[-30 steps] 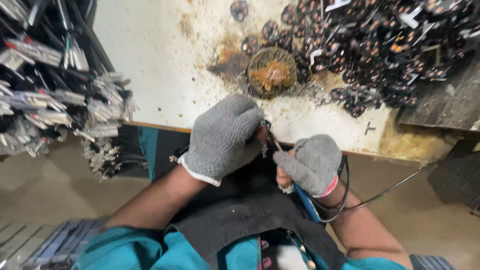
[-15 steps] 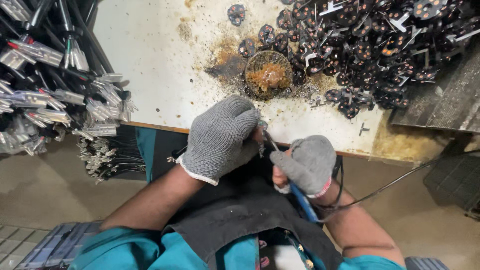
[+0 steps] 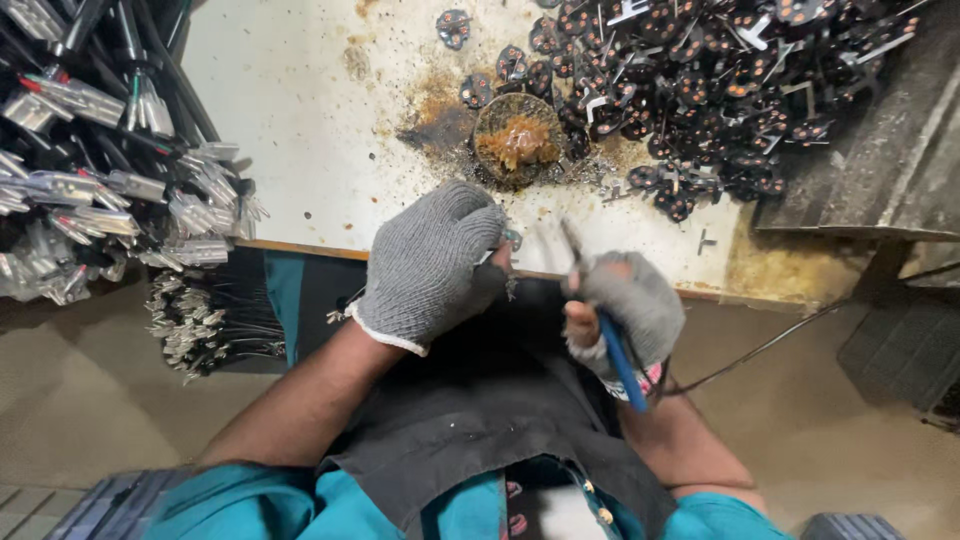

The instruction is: The person solders wire ends onto small connector terminals at a workbench. They hold a wire and terminal in one hand, apply flux, and use a soldering iron to solder the joint, then place the finished connector aside and pick up the next wire and terminal, repeating the process.

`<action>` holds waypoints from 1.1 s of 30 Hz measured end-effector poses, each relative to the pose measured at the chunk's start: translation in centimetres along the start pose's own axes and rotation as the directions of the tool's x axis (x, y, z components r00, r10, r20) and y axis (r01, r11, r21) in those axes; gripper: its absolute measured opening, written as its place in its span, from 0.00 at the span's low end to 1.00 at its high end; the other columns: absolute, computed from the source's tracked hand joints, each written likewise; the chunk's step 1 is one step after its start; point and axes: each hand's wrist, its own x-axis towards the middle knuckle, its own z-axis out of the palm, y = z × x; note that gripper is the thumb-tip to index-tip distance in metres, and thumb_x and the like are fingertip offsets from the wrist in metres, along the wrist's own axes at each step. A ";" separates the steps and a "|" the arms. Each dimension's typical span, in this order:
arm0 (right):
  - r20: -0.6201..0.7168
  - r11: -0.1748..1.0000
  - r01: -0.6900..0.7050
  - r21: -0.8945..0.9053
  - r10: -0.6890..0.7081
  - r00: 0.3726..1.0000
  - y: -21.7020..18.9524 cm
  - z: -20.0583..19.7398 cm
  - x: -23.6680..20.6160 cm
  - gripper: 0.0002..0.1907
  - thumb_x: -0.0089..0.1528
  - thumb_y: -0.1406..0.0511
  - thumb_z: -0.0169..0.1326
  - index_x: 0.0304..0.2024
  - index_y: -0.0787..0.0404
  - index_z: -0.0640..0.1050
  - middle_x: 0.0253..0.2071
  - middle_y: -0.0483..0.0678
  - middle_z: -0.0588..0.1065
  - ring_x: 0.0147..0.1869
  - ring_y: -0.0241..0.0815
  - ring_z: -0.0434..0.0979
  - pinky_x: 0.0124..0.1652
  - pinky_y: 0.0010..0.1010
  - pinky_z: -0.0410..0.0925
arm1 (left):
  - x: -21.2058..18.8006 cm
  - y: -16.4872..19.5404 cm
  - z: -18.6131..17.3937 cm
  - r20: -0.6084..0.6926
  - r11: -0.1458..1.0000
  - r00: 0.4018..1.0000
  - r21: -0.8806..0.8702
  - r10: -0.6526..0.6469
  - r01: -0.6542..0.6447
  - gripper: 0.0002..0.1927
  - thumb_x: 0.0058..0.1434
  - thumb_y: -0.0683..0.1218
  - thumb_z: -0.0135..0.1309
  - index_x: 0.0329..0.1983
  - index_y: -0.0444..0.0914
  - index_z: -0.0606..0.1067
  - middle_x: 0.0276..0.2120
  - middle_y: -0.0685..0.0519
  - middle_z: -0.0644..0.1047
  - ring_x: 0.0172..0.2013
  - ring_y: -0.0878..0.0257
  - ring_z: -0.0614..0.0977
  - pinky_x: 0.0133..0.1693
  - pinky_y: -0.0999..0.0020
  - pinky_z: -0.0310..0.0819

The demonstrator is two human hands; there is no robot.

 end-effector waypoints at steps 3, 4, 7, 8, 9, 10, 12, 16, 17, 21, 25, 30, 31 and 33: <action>-0.114 0.951 -0.235 0.201 0.261 0.958 -0.1 0.0 -0.4 0.26 0.66 0.50 0.62 0.50 0.65 0.75 0.40 0.50 0.78 0.42 0.41 0.80 0.43 0.29 0.73 | 0.0 0.0 0.2 -0.021 1.000 1.000 0.017 0.000 0.000 0.07 0.53 0.43 0.62 0.31 0.40 0.76 0.37 0.49 0.78 0.38 0.50 0.81 0.39 0.56 0.76; -0.152 0.968 -0.197 0.157 0.221 0.963 0.4 -0.3 -0.1 0.23 0.69 0.52 0.62 0.52 0.64 0.74 0.40 0.50 0.78 0.41 0.41 0.80 0.41 0.29 0.73 | 0.0 -0.1 0.2 -0.029 1.000 1.000 0.016 0.007 -0.007 0.07 0.53 0.43 0.62 0.31 0.40 0.75 0.37 0.50 0.78 0.38 0.50 0.81 0.39 0.56 0.77; -0.264 0.997 -0.079 0.004 0.078 0.961 2.6 -1.8 1.6 0.17 0.75 0.60 0.64 0.57 0.61 0.71 0.41 0.51 0.79 0.38 0.40 0.80 0.37 0.29 0.72 | 0.0 -0.1 0.2 -0.030 1.000 1.000 0.008 0.006 -0.006 0.07 0.52 0.44 0.62 0.31 0.41 0.75 0.36 0.50 0.78 0.38 0.50 0.81 0.38 0.56 0.77; -0.295 0.998 -0.039 -0.048 0.023 0.955 3.1 -2.1 2.3 0.16 0.77 0.63 0.64 0.59 0.60 0.70 0.42 0.52 0.79 0.37 0.39 0.80 0.36 0.29 0.72 | 0.0 -0.1 0.2 -0.027 1.000 1.000 0.007 0.001 -0.001 0.07 0.51 0.44 0.62 0.30 0.41 0.75 0.36 0.50 0.78 0.38 0.50 0.81 0.38 0.56 0.76; -0.200 0.967 0.062 -0.248 -0.114 0.973 3.4 -2.7 3.0 0.16 0.76 0.64 0.64 0.58 0.58 0.71 0.42 0.51 0.80 0.38 0.42 0.80 0.38 0.31 0.72 | 0.0 -0.1 0.1 -0.025 1.000 1.000 -0.004 0.003 -0.003 0.07 0.51 0.44 0.63 0.31 0.41 0.75 0.37 0.50 0.78 0.38 0.50 0.81 0.38 0.56 0.76; -0.077 0.888 0.174 -0.426 -0.228 0.971 3.4 -3.6 3.7 0.16 0.74 0.65 0.64 0.58 0.57 0.71 0.43 0.51 0.80 0.40 0.45 0.81 0.40 0.34 0.73 | -0.1 -0.1 0.1 -0.023 1.000 1.000 -0.014 0.002 -0.003 0.08 0.52 0.44 0.63 0.31 0.41 0.75 0.37 0.50 0.78 0.38 0.50 0.81 0.38 0.56 0.76; 0.075 0.726 0.279 -0.629 -0.301 0.951 2.9 -4.1 5.0 0.18 0.69 0.68 0.65 0.55 0.54 0.71 0.41 0.50 0.80 0.41 0.48 0.81 0.43 0.37 0.72 | -0.1 -0.1 0.0 -0.016 1.000 1.000 -0.025 0.004 -0.004 0.08 0.52 0.44 0.63 0.31 0.41 0.75 0.37 0.50 0.77 0.39 0.50 0.81 0.38 0.56 0.76; -0.082 0.806 0.214 -0.551 -0.308 0.948 1.7 -2.1 5.1 0.26 0.66 0.73 0.65 0.57 0.55 0.64 0.42 0.48 0.79 0.41 0.45 0.80 0.48 0.38 0.68 | -0.1 -0.1 0.0 -0.036 1.000 0.999 -0.018 0.024 -0.024 0.09 0.51 0.44 0.63 0.32 0.40 0.74 0.37 0.49 0.77 0.39 0.49 0.81 0.38 0.56 0.76; -0.166 0.872 0.204 -0.445 -0.305 0.938 1.6 -1.2 4.6 0.28 0.68 0.74 0.65 0.60 0.57 0.61 0.44 0.47 0.79 0.42 0.44 0.79 0.51 0.39 0.67 | -0.1 -0.2 0.0 -0.049 0.999 0.998 -0.016 0.030 -0.030 0.09 0.51 0.44 0.62 0.32 0.40 0.74 0.37 0.49 0.77 0.39 0.49 0.81 0.38 0.56 0.76; -0.086 0.994 0.014 -0.107 -0.023 0.996 1.7 1.4 2.1 0.31 0.64 0.72 0.66 0.61 0.61 0.60 0.39 0.47 0.80 0.44 0.42 0.82 0.51 0.35 0.69 | 0.0 -0.3 0.1 -0.032 1.000 0.999 0.004 0.015 -0.015 0.09 0.51 0.44 0.63 0.32 0.40 0.74 0.37 0.49 0.77 0.39 0.49 0.81 0.38 0.55 0.76; -0.145 0.985 -0.055 -0.166 0.031 0.989 1.0 1.5 2.0 0.28 0.62 0.72 0.66 0.57 0.63 0.63 0.38 0.48 0.80 0.46 0.41 0.82 0.50 0.36 0.70 | -0.1 -0.2 0.1 -0.031 1.000 0.999 0.002 0.013 -0.013 0.09 0.52 0.45 0.63 0.32 0.40 0.75 0.38 0.49 0.77 0.39 0.49 0.81 0.38 0.56 0.76; -0.057 0.990 -0.077 -0.115 0.071 0.996 -0.6 0.2 3.7 0.08 0.62 0.73 0.60 0.42 0.62 0.76 0.41 0.46 0.80 0.45 0.44 0.79 0.45 0.35 0.72 | -0.1 -0.1 -0.1 -0.020 1.000 1.000 0.006 -0.010 0.010 0.09 0.51 0.45 0.64 0.32 0.40 0.75 0.38 0.49 0.77 0.38 0.49 0.81 0.37 0.56 0.76; 0.008 0.972 0.066 -0.224 -0.066 0.998 -0.6 -0.1 4.2 0.07 0.63 0.73 0.62 0.41 0.61 0.77 0.43 0.46 0.81 0.44 0.46 0.77 0.45 0.36 0.71 | -0.1 0.0 -0.1 -0.018 1.000 1.000 0.003 -0.010 0.010 0.09 0.51 0.45 0.64 0.32 0.40 0.75 0.38 0.49 0.77 0.38 0.49 0.81 0.37 0.56 0.76; 0.068 0.921 0.159 -0.355 -0.144 0.987 -0.4 -0.2 4.6 0.08 0.62 0.73 0.64 0.41 0.59 0.79 0.42 0.46 0.82 0.44 0.50 0.75 0.46 0.37 0.69 | 0.0 -0.1 -0.1 -0.014 1.000 1.000 -0.003 0.004 -0.004 0.09 0.51 0.45 0.64 0.32 0.40 0.75 0.37 0.49 0.77 0.38 0.49 0.81 0.37 0.56 0.76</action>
